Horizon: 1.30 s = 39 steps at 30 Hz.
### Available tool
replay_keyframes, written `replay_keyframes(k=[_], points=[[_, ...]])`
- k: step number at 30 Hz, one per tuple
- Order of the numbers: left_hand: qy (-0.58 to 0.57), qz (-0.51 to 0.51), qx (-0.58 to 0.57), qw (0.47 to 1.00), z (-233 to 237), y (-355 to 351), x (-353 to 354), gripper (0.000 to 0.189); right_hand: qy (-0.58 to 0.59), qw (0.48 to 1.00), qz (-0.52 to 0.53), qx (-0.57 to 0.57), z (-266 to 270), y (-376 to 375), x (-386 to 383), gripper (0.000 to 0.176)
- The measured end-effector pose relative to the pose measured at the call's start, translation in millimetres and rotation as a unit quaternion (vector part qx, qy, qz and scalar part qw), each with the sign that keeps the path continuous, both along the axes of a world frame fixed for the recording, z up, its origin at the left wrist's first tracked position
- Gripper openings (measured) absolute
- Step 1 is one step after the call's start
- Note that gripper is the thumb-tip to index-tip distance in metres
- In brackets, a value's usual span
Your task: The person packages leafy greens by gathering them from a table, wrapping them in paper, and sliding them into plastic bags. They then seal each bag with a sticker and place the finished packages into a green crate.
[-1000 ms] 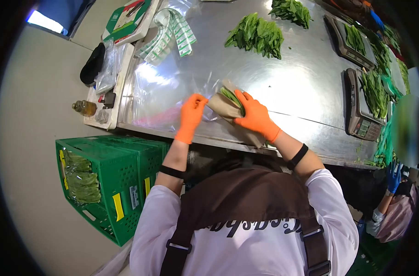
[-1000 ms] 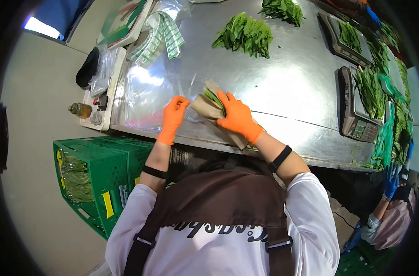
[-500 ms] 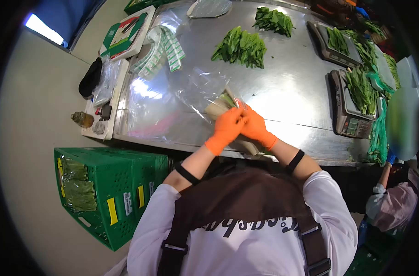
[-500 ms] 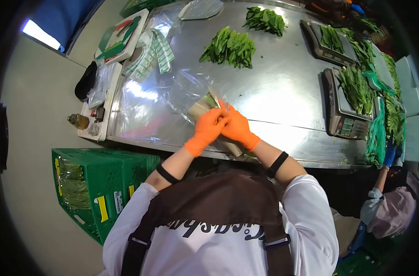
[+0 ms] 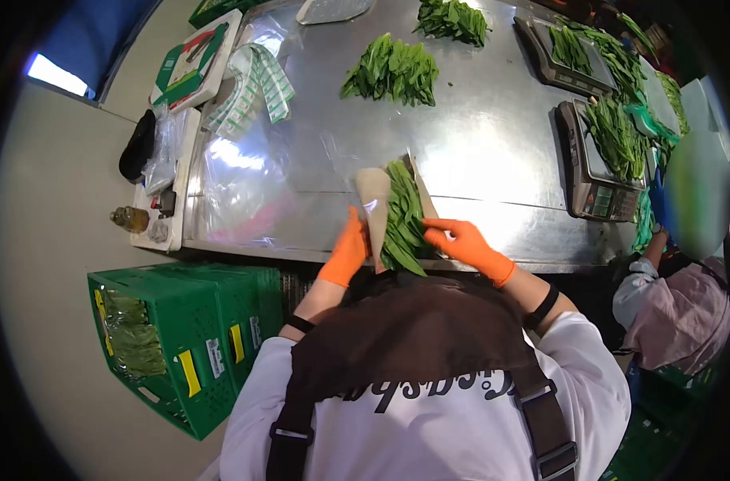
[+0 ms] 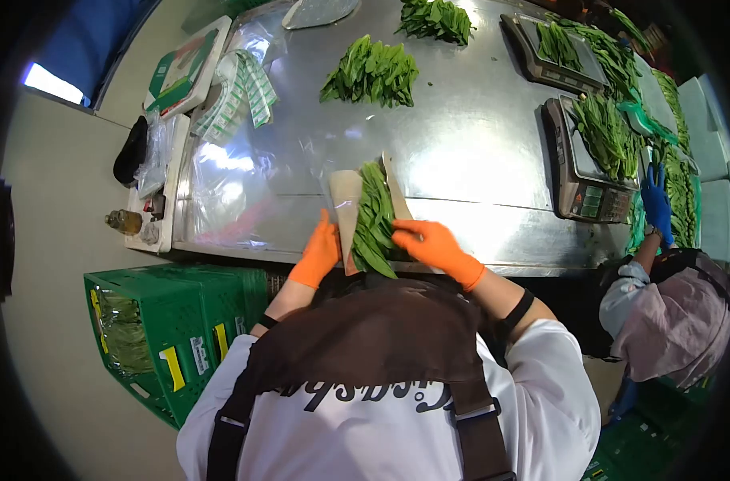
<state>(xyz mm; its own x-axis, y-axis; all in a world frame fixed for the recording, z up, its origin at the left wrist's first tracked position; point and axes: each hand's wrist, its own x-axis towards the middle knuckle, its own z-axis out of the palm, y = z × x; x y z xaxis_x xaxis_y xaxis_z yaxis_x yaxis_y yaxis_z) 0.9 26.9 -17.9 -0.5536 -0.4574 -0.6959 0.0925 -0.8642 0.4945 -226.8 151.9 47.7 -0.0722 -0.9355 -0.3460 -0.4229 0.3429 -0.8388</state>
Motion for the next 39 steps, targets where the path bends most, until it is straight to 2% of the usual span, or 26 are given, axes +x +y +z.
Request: replay_keyframes(k=[2, 3, 4, 5, 7, 8, 9, 13, 14, 15, 16, 17, 20, 22, 24, 25, 26, 27, 28, 30, 32, 34, 35, 36, 38, 39], points=[[-0.06, 0.017, 0.02, 0.998, -15, -5, 5, 0.076, -0.027, 0.983, -0.18, 0.027, -31, -12, -24, 0.036], [-0.096, 0.017, -0.008, 0.995, -28, -9, 5, 0.073, 0.017, 0.969, -0.236, -0.071, -35, -30, -27, 0.036], [-0.131, 0.019, -0.036, 0.991, -39, -10, 6, 0.07, 0.02, 0.959, -0.254, -0.121, -67, -48, -35, 0.035], [-0.132, 0.021, -0.036, 0.99, -47, -8, 6, 0.07, 0.047, 0.967, -0.228, -0.104, -89, -61, -36, 0.035], [-0.242, -0.095, -0.166, 0.951, -46, -2, 6, 0.059, 0.069, 0.981, -0.17, -0.06, -108, -63, -26, 0.035], [-0.256, -0.061, -0.225, 0.938, -40, 19, 0, 0.055, 0.066, 0.987, -0.14, -0.036, -112, -54, -18, 0.035], [-0.254, -0.083, -0.256, 0.929, -31, 39, 3, 0.054, 0.125, 0.984, -0.129, -0.019, -97, -39, -8, 0.033], [-0.236, -0.081, -0.269, 0.93, -16, 48, 3, 0.054, 0.028, 0.993, -0.114, -0.01, -83, -16, -13, 0.034], [-0.232, -0.124, -0.304, 0.916, 22, 30, -3, 0.053, 0.033, 0.994, -0.104, -0.004, -70, -33, -26, 0.034], [-0.216, -0.127, -0.269, 0.93, 36, 9, -7, 0.051, -0.031, 0.992, -0.117, -0.017, -46, -57, -36, 0.033], [-0.161, -0.095, -0.298, 0.936, 57, -9, -10, 0.047, -0.095, 0.986, -0.132, -0.032, -15, -81, -44, 0.032], [-0.121, -0.095, -0.386, 0.91, 105, -22, -11, 0.046, -0.142, 0.98, -0.125, -0.053, 22, -98, -54, 0.03], [-0.075, -0.051, -0.368, 0.925, 178, -30, -4, 0.047, -0.198, 0.964, -0.126, -0.125, 110, -107, -53, 0.026], [-0.036, -0.07, -0.313, 0.946, 192, -19, 1, 0.045, -0.253, 0.955, -0.096, -0.124, 115, -99, -51, 0.025], [-0.055, -0.03, -0.279, 0.958, 169, -27, 3, 0.044, -0.199, 0.971, -0.1, -0.084, 89, -105, -48, 0.026], [-0.075, 0.008, -0.242, 0.967, 154, -30, 5, 0.044, -0.127, 0.974, -0.157, -0.098, 85, -110, -53, 0.026], [-0.092, 0.045, -0.211, 0.972, 145, -37, 6, 0.045, -0.141, 0.972, -0.174, -0.075, 91, -109, -65, 0.026], [-0.006, 0.057, -0.175, 0.983, 146, -43, 14, 0.044, -0.152, 0.967, -0.178, -0.096, 103, -107, -67, 0.026], [-0.004, 0.058, -0.176, 0.983, 152, -42, 19, 0.044, -0.164, 0.963, -0.183, -0.113, 113, -101, -66, 0.025], [0.053, -0.008, -0.251, 0.967, 166, -35, 27, 0.041, -0.155, 0.971, -0.133, -0.124, 140, -87, -71, 0.026], [0.074, 0.006, -0.199, 0.977, 152, -27, 20, 0.039, -0.178, 0.974, -0.096, -0.098, 128, -86, -88, 0.027], [0.098, 0.019, -0.142, 0.985, 129, -15, 4, 0.037, 0.064, 0.995, -0.074, -0.013, 104, -86, -93, 0.026], [0.071, 0.036, -0.11, 0.991, 117, -8, -7, 0.037, 0.351, 0.93, -0.015, -0.107, 91, -84, -94, 0.023], [0.048, 0.051, -0.085, 0.994, 111, -9, -16, 0.037, 0.357, 0.927, -0.017, -0.111, 102, -88, -85, 0.023], [0.089, 0.049, -0.042, 0.994, 107, -7, -19, 0.035, 0.132, 0.947, -0.023, -0.292, 134, -92, -39, 0.029], [0.113, 0.024, -0.065, 0.991, 104, -8, -18, 0.037, 0.108, 0.962, 0.01, -0.249, 148, -91, -18, 0.03]])
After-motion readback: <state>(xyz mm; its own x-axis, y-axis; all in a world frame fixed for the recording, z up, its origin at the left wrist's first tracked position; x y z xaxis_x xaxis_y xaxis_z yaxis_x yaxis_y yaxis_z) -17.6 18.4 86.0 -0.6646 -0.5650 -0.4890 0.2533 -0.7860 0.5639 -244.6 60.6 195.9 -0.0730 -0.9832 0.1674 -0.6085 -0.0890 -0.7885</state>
